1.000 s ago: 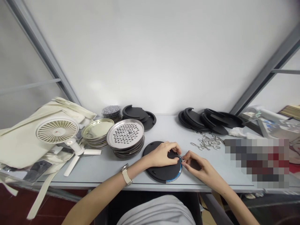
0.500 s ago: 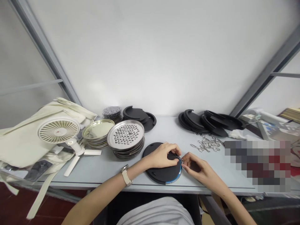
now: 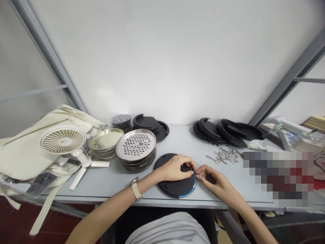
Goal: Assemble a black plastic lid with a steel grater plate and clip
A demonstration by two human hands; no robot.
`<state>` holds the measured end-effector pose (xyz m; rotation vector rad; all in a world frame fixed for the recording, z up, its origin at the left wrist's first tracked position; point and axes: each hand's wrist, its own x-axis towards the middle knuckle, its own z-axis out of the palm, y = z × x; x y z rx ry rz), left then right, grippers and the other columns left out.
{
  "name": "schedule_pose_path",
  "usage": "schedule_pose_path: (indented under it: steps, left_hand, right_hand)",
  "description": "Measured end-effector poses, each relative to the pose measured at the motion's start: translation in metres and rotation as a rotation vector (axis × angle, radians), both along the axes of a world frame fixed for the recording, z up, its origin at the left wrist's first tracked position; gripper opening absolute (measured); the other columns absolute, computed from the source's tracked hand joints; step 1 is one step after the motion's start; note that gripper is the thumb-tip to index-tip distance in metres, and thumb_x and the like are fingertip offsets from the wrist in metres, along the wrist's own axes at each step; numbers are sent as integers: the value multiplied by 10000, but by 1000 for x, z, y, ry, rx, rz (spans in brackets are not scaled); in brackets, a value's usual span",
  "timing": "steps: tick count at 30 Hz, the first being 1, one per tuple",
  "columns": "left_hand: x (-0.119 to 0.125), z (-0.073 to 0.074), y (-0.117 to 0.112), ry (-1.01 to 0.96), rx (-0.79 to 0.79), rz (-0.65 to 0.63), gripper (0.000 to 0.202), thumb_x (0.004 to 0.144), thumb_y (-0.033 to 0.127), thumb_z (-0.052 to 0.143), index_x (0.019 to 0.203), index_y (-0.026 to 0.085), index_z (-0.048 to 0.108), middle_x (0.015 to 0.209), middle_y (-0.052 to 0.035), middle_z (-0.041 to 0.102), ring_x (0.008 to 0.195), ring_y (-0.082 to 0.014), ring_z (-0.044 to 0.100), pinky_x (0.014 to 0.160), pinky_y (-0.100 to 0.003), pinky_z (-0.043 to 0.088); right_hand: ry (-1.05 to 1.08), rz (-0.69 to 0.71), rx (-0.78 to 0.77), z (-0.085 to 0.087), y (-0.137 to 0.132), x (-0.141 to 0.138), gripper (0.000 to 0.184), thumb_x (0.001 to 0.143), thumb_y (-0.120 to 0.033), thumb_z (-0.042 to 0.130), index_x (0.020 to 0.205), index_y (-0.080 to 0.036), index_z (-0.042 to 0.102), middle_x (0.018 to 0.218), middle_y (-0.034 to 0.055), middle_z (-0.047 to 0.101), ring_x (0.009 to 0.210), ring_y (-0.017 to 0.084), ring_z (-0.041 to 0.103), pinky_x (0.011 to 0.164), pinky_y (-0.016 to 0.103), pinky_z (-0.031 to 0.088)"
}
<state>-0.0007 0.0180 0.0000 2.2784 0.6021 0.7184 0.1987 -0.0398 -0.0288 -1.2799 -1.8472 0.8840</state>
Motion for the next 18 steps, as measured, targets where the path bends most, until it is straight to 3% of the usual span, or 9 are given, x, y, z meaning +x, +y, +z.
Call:
schedule_pose_path:
  steps: [8, 18]
  left_hand:
    - [0, -3, 2, -42, -64, 8, 84, 782, 146, 610, 860, 148, 642, 851, -19, 644, 779, -109, 568, 741, -206, 438]
    - [2, -4, 3, -71, -174, 142, 77, 837, 201, 577, 877, 160, 629, 811, -10, 671, 769, -114, 611, 664, -208, 417]
  right_hand:
    - [-6, 6, 4, -3, -1, 1, 231, 874, -413, 560, 844, -186, 589, 724, 1, 579, 692, 154, 540, 665, 252, 452]
    - [-69, -3, 35, 1, -3, 0, 229, 902, -411, 506, 856, -201, 584, 718, 12, 583, 678, 168, 536, 650, 272, 453]
